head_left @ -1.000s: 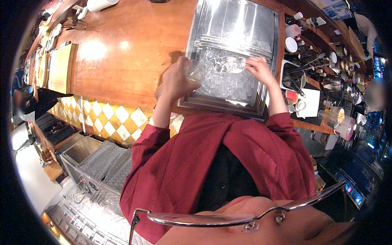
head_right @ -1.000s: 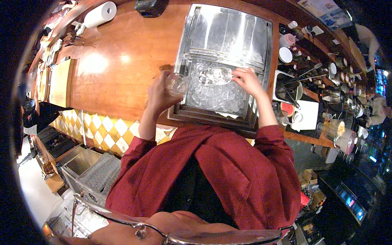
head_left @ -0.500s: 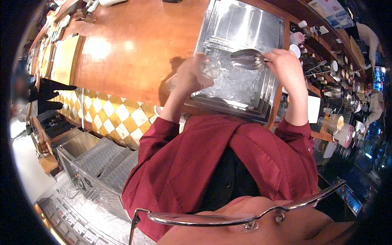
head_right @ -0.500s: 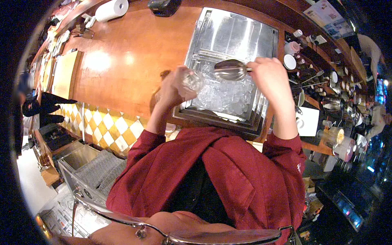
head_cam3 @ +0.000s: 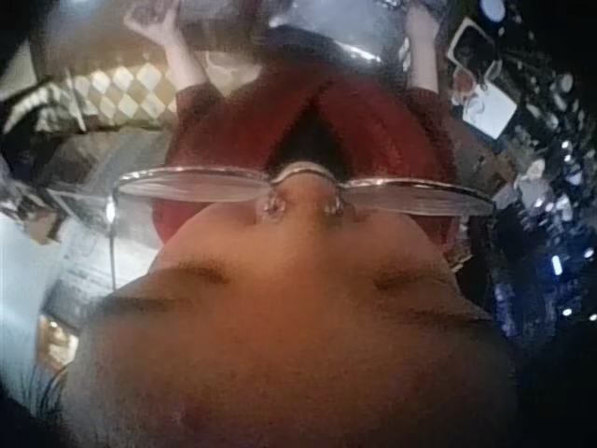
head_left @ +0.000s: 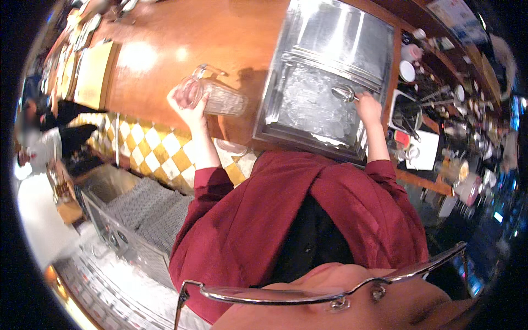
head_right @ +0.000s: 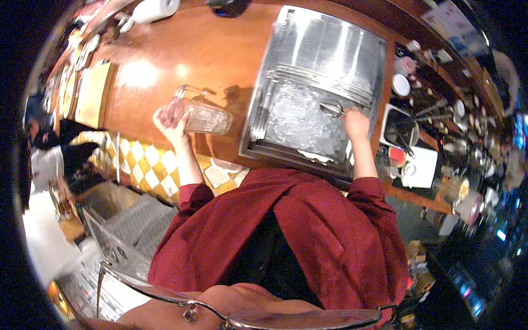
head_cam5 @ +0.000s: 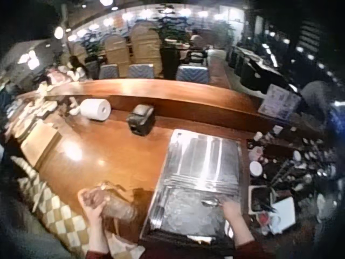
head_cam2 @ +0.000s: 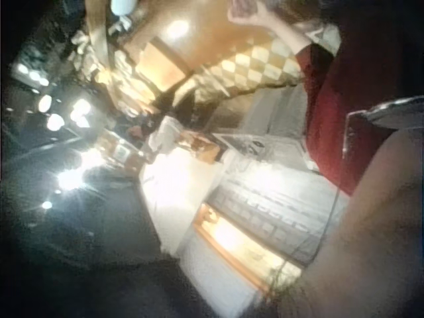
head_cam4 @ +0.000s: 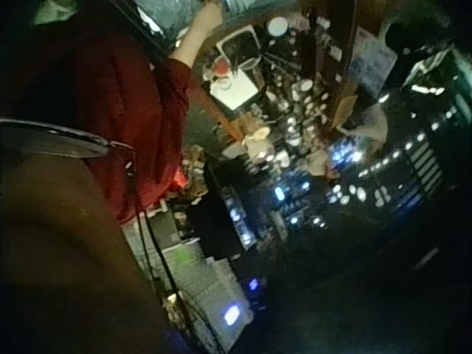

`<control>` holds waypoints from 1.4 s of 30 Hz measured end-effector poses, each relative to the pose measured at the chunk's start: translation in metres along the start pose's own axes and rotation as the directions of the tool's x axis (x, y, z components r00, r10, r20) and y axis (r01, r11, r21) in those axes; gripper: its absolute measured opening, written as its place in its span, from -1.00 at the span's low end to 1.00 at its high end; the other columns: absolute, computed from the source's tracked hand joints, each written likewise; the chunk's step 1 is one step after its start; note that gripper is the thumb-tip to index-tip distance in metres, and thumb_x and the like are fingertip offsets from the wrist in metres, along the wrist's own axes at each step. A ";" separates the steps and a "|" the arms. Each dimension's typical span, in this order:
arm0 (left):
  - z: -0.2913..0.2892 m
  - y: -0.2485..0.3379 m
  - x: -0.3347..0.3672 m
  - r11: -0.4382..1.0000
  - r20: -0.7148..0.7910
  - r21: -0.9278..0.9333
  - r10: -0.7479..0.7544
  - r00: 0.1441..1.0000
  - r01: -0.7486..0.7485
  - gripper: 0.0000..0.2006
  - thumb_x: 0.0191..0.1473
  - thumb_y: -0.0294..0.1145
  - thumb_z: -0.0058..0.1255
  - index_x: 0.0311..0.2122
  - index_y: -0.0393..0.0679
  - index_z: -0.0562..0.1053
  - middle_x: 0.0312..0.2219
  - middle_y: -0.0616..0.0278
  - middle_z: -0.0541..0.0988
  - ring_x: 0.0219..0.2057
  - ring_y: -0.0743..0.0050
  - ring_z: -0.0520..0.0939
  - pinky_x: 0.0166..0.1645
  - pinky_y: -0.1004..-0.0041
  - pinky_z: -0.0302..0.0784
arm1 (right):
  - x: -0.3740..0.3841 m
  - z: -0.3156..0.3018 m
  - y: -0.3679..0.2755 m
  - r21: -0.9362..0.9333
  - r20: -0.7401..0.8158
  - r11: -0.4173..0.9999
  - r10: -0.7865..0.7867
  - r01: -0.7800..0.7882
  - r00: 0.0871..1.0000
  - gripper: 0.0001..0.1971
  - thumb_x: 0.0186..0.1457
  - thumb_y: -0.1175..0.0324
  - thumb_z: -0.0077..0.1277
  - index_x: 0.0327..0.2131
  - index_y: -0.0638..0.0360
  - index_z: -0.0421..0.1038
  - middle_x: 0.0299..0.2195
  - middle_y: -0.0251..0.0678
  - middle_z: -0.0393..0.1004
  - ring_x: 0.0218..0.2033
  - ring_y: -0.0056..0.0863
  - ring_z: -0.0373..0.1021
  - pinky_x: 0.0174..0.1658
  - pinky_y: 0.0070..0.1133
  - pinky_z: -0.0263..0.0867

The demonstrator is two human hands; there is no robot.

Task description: The person washes a glass, adds ice and a green garnish, and pours a liquid into it. They repeat this process for a second glass, using a scoop for ice and a kettle for the liquid.

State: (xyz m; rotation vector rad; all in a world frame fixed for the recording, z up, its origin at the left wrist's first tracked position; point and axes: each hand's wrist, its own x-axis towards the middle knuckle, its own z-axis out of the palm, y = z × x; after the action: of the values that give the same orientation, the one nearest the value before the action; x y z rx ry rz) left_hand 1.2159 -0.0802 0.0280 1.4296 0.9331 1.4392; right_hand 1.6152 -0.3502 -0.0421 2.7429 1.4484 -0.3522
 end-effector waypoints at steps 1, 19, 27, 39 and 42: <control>0.005 -0.001 0.000 0.992 0.001 0.072 0.104 0.995 -0.104 -0.24 -0.44 -0.61 0.29 -0.06 -0.13 0.13 -0.11 0.04 0.37 -0.06 0.20 0.42 0.08 0.23 0.33 | -0.010 -0.012 -0.002 0.042 -0.025 0.998 0.037 -0.036 0.999 -0.81 -0.08 0.29 0.00 -0.32 0.03 0.46 -0.33 -0.23 0.46 -0.31 -0.21 0.43 -0.27 -0.34 0.36; 0.078 0.004 -0.026 0.972 -0.100 0.229 0.070 0.992 -0.046 -0.02 -0.41 -0.56 0.37 0.09 -0.17 -0.08 0.03 -0.10 0.11 0.00 0.11 0.32 0.06 0.16 0.40 | -0.026 -0.059 0.161 0.001 -0.118 0.796 0.601 -0.605 0.791 -0.76 -0.06 0.42 -0.16 -0.39 0.22 0.53 -0.33 -0.07 0.52 -0.30 -0.17 0.48 -0.27 -0.35 0.41; 0.051 0.006 0.014 0.816 0.257 0.367 0.374 0.891 -0.448 0.13 -0.46 -0.51 0.40 0.19 -0.13 -0.15 0.06 -0.05 0.10 -0.05 0.15 0.39 0.06 0.12 0.39 | -0.090 -0.088 0.020 0.185 -0.538 0.968 0.246 -0.172 0.806 -0.80 -0.13 0.37 -0.01 -0.35 0.15 0.39 -0.31 -0.17 0.37 -0.36 -0.21 0.37 -0.32 -0.34 0.32; 0.104 0.111 -0.077 0.921 0.288 0.088 0.342 0.895 -0.380 -0.03 -0.37 -0.53 0.33 0.14 -0.14 -0.06 -0.04 -0.01 0.21 -0.14 0.13 0.43 0.00 0.15 0.44 | -0.257 -0.034 -0.007 0.439 -0.577 0.817 -0.063 0.374 0.814 -0.70 -0.03 0.37 0.00 -0.16 0.08 0.33 -0.16 -0.27 0.34 -0.22 -0.30 0.35 -0.19 -0.42 0.25; 0.115 0.164 -0.114 0.884 0.359 -0.060 0.452 0.817 -0.463 -0.03 -0.36 -0.48 0.34 0.14 -0.14 -0.07 -0.05 -0.04 0.24 -0.11 0.11 0.42 0.03 0.14 0.40 | -0.299 -0.019 0.027 0.463 -0.541 0.818 -0.044 0.341 0.840 -0.70 -0.01 0.34 -0.03 -0.14 0.09 0.33 -0.15 -0.25 0.35 -0.21 -0.24 0.35 -0.18 -0.39 0.27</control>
State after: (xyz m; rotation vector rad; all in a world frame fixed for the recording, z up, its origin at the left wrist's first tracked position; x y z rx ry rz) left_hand 1.3123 -0.2504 0.1504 1.9574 0.3840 1.4199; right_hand 1.4783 -0.6066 0.0364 3.3223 2.0552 -0.0203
